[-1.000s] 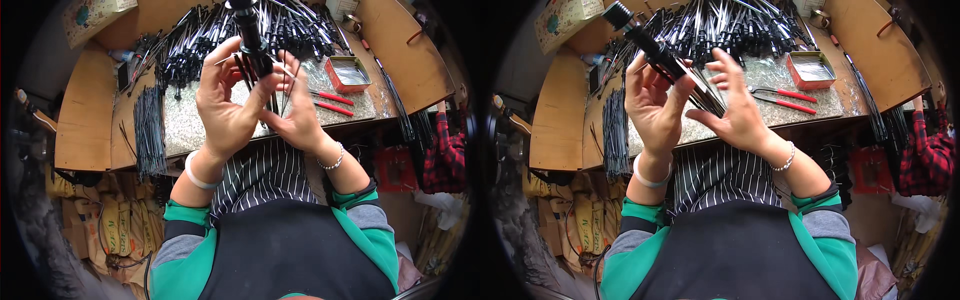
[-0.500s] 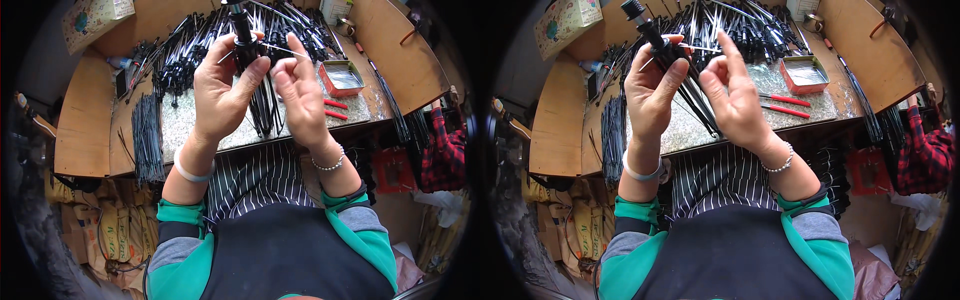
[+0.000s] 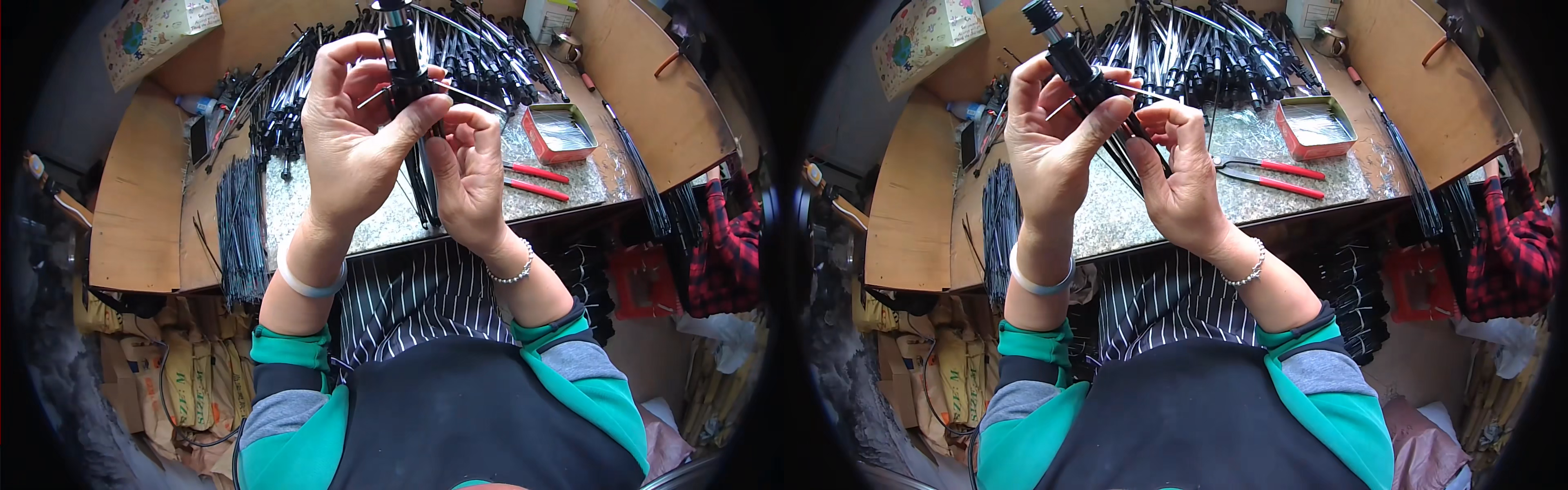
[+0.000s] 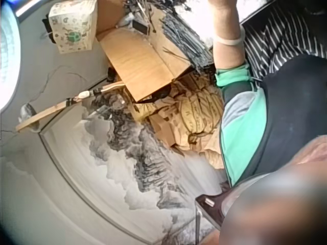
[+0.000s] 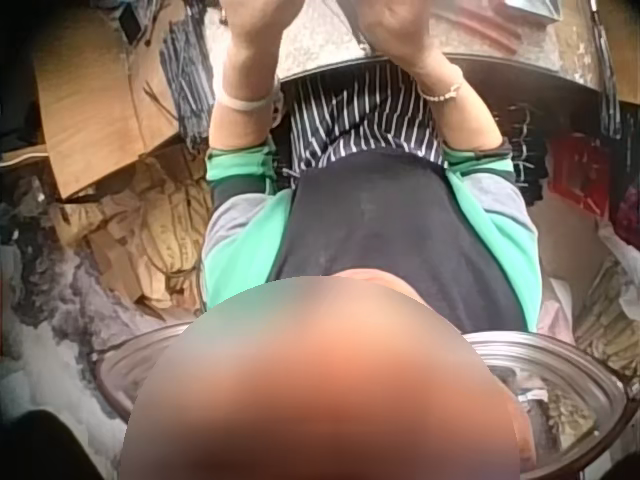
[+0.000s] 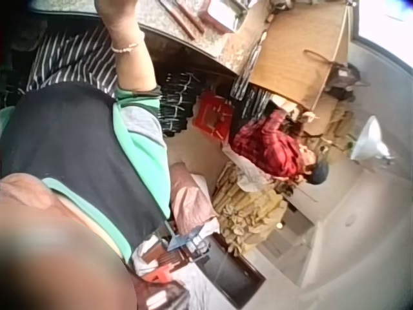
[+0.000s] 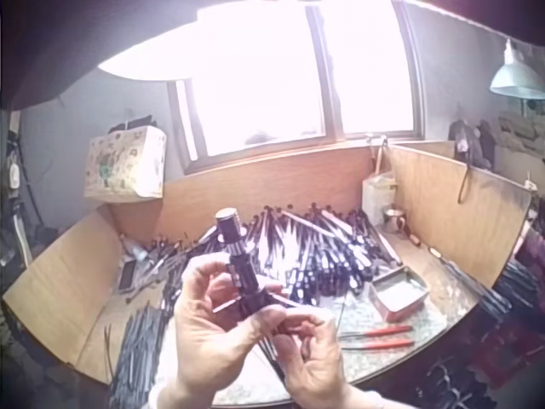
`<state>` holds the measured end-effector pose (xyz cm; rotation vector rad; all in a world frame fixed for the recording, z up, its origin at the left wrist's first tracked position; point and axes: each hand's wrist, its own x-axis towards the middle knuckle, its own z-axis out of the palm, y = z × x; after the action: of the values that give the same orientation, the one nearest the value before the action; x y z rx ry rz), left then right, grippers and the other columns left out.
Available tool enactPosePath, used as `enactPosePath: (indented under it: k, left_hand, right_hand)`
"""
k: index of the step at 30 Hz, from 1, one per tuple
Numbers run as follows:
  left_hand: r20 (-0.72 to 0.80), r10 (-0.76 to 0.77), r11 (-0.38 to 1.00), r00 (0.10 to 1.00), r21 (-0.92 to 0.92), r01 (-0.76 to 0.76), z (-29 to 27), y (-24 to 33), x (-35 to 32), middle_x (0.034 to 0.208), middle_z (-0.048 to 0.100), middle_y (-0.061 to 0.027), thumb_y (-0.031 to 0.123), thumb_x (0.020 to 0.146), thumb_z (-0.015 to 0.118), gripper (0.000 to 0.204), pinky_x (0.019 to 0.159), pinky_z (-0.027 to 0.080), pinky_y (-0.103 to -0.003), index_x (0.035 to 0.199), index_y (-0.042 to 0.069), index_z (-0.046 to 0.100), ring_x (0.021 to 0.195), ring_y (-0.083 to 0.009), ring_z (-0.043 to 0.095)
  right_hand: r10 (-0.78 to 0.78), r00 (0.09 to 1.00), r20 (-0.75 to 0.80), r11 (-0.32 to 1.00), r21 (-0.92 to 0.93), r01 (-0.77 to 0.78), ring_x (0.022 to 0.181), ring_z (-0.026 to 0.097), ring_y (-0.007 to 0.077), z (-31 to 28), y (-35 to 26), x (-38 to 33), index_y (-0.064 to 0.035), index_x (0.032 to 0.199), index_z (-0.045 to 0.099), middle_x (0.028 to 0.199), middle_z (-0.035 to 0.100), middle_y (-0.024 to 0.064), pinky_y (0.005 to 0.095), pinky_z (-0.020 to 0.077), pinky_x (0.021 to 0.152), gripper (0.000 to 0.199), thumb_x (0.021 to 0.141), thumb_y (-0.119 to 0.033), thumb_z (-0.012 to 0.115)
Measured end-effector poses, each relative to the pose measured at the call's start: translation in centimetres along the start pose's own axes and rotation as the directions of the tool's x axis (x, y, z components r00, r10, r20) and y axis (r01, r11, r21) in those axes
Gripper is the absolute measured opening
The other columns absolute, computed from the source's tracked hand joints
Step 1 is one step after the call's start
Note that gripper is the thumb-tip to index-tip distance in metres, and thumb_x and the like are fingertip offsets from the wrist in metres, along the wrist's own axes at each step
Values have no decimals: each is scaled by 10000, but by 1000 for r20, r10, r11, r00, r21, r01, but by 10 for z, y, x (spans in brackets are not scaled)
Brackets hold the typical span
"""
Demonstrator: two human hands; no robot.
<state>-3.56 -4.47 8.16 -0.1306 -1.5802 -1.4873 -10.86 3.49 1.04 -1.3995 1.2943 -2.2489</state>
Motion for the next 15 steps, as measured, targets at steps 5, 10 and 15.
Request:
enactPosePath:
  k: [5,10,15]
  left_hand:
    - [13,3,1000,1000,4,-3,-1,-2,-1,946,602,-92,-24,715,704,364,752,516,-271,1018,-1,503,870,-160,611]
    - [28,95,991,995,87,-97,-9,-10,-9,970,603,-124,-18,723,696,370,762,522,-297,1037,8,502,880,-194,612]
    - [9,81,996,997,21,-81,-13,-7,-11,915,594,-84,-46,712,699,350,747,509,-261,1009,-24,515,838,-146,608]
  right_hand:
    - [11,1000,-12,991,132,-9,928,503,125,2,-2,-2,-13,1061,380,1043,469,88,271,398,835,274,876,-114,556]
    - [-28,999,-17,968,247,31,934,513,126,1,2,-3,-14,1043,396,1032,478,89,270,409,855,256,856,-47,568]
    - [-52,998,-33,954,294,59,928,540,128,-3,1,-1,-11,990,436,1009,504,95,266,437,851,217,830,9,582]
